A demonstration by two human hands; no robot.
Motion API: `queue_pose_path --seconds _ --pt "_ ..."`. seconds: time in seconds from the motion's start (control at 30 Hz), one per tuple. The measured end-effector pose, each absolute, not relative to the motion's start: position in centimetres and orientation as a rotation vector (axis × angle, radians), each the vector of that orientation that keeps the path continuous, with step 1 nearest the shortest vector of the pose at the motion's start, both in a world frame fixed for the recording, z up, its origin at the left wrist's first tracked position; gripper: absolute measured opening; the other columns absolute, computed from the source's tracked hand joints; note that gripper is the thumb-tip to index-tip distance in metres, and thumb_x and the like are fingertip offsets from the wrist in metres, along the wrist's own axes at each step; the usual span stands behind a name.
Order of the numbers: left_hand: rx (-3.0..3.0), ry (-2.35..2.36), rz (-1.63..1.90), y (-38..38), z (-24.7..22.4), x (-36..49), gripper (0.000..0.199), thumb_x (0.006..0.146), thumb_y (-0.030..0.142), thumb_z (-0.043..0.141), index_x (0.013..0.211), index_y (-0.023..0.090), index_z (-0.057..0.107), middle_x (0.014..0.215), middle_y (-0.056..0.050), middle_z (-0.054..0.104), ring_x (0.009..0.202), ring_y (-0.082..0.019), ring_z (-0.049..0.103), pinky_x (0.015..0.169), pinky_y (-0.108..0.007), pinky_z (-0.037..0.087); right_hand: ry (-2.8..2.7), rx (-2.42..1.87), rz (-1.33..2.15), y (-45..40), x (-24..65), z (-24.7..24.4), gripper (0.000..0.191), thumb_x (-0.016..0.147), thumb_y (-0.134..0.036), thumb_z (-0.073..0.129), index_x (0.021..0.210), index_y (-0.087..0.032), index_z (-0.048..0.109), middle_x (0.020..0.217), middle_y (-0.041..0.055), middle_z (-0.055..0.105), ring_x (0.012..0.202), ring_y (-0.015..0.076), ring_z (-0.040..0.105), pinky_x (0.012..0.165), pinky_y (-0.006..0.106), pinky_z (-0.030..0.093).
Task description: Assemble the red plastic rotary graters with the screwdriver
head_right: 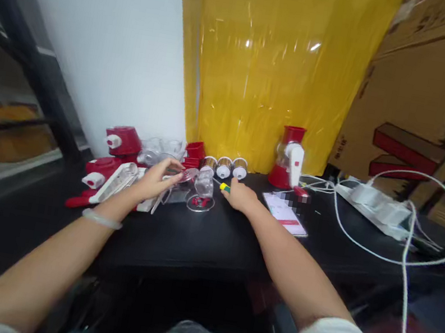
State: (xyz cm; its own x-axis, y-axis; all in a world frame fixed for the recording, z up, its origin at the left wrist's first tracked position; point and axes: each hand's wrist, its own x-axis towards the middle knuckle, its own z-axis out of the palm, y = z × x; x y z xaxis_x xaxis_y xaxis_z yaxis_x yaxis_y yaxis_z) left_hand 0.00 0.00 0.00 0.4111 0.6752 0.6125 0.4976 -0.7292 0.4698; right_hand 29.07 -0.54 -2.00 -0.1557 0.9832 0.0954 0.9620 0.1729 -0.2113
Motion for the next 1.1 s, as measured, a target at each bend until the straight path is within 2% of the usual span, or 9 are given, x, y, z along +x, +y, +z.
queue_pose_path --seconds 0.47,0.7,1.1 --pt "2.621 0.989 1.316 -0.6 1.1 0.1 0.026 0.098 0.045 0.058 0.097 0.021 0.066 0.104 -0.008 0.066 0.104 -0.025 0.065 0.089 -0.041 0.057 -2.236 -1.916 0.19 -0.4 29.2 -2.2 0.047 0.098 -0.054 0.048 0.124 -0.016 0.048 0.124 0.0233 0.069 0.112 0.0366 0.07 0.083 0.039 0.052" --pt "2.64 0.999 1.322 -0.8 1.0 0.3 0.03 0.098 0.046 0.058 0.091 0.02 0.072 0.108 -0.009 0.068 0.106 -0.025 0.066 0.095 -0.044 0.055 -2.231 -1.907 0.188 -0.6 29.2 -2.1 0.043 0.096 -0.049 0.05 0.123 -0.016 0.049 0.122 0.0229 0.07 0.111 0.0374 0.07 0.082 0.04 0.051" --pt "2.658 0.992 1.286 -1.2 1.3 0.5 0.029 0.098 0.044 0.059 0.095 0.02 0.075 0.108 -0.009 0.068 0.11 -0.026 0.066 0.102 -0.046 0.052 -2.231 -1.921 0.186 -0.8 29.0 -2.0 0.043 0.093 -0.048 0.05 0.123 -0.016 0.049 0.122 0.0216 0.071 0.111 0.0365 0.071 0.082 0.04 0.052"
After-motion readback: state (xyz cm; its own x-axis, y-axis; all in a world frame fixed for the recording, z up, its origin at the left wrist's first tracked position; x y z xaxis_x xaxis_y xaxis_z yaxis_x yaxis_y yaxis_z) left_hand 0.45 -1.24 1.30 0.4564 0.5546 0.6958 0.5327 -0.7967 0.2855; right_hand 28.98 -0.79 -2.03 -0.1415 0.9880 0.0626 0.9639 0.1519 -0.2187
